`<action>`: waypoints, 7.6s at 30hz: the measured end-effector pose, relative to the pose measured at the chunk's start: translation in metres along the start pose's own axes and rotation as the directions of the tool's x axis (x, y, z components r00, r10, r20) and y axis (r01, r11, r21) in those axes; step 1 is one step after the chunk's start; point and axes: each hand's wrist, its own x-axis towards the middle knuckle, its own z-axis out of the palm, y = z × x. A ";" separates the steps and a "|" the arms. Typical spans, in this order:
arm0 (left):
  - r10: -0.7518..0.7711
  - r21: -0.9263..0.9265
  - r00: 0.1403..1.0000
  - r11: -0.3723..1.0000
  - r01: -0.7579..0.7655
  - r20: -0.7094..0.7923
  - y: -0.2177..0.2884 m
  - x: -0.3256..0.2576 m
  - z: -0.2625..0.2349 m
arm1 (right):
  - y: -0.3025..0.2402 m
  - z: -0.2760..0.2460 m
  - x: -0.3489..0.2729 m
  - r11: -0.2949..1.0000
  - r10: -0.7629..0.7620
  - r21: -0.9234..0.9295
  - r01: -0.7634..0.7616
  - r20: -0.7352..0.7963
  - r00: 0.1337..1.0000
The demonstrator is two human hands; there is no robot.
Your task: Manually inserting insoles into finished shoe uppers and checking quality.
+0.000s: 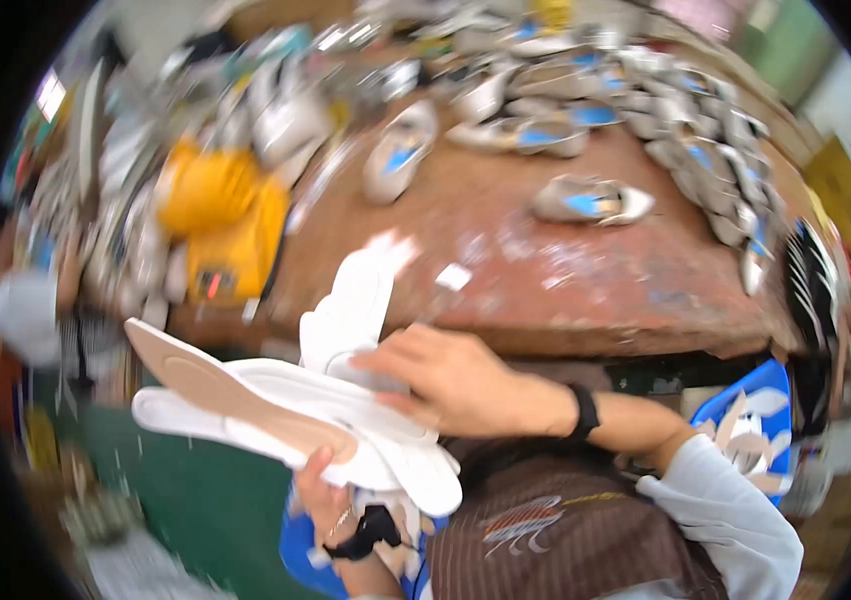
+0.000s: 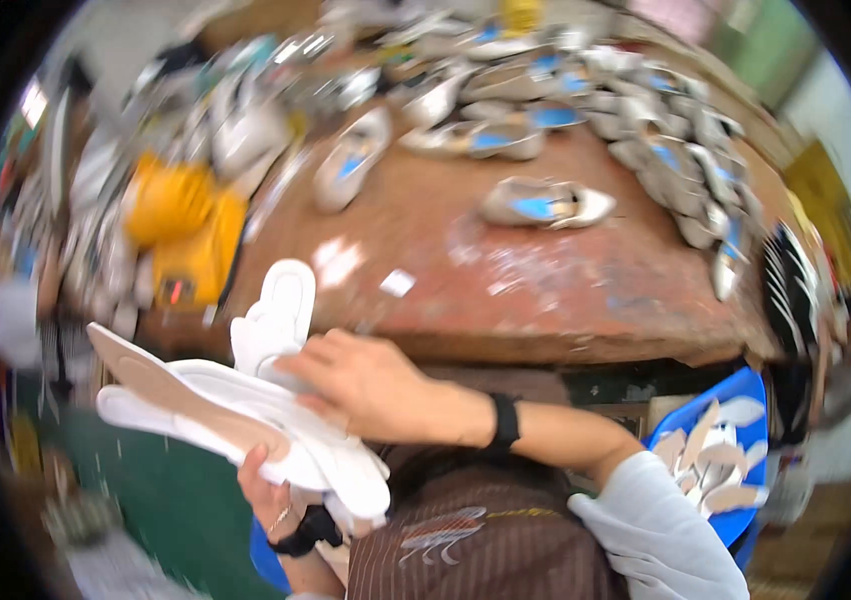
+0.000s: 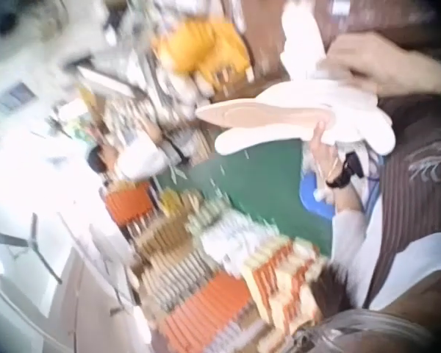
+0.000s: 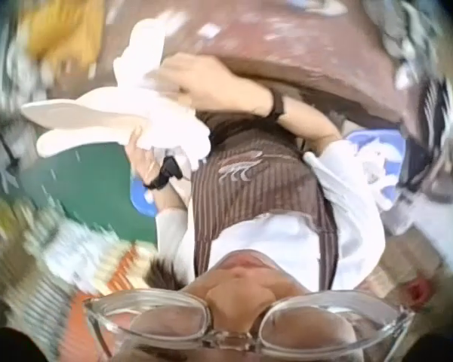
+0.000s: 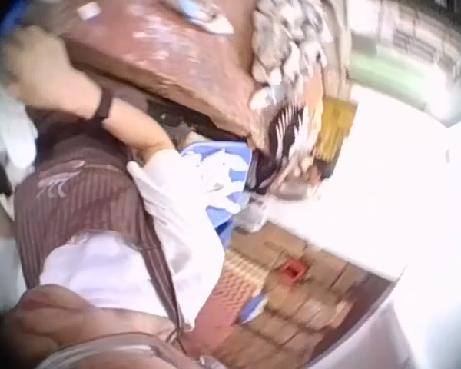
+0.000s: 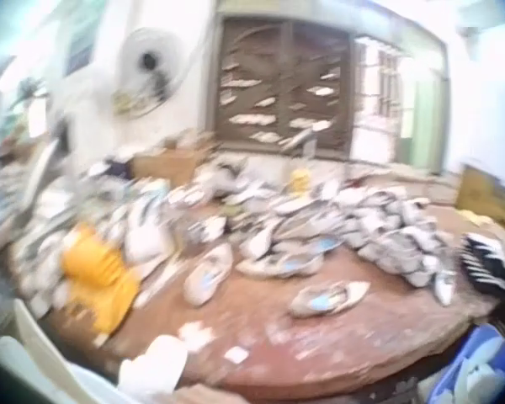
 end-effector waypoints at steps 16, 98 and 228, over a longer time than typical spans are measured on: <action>-0.815 0.769 0.135 0.577 0.276 0.563 -0.166 0.092 0.442 | 0.081 -0.341 -0.198 0.547 0.381 -0.341 -0.764 -0.712 0.590; -0.324 0.565 0.529 0.019 -0.825 0.784 -0.085 0.149 0.225 | 0.156 -0.164 -0.126 0.817 0.474 -0.308 -0.488 -0.125 0.872; 0.353 0.404 0.405 0.078 -0.911 0.843 -0.305 0.148 0.559 | 0.097 -0.318 -0.233 0.490 0.603 0.292 -0.822 -0.794 0.078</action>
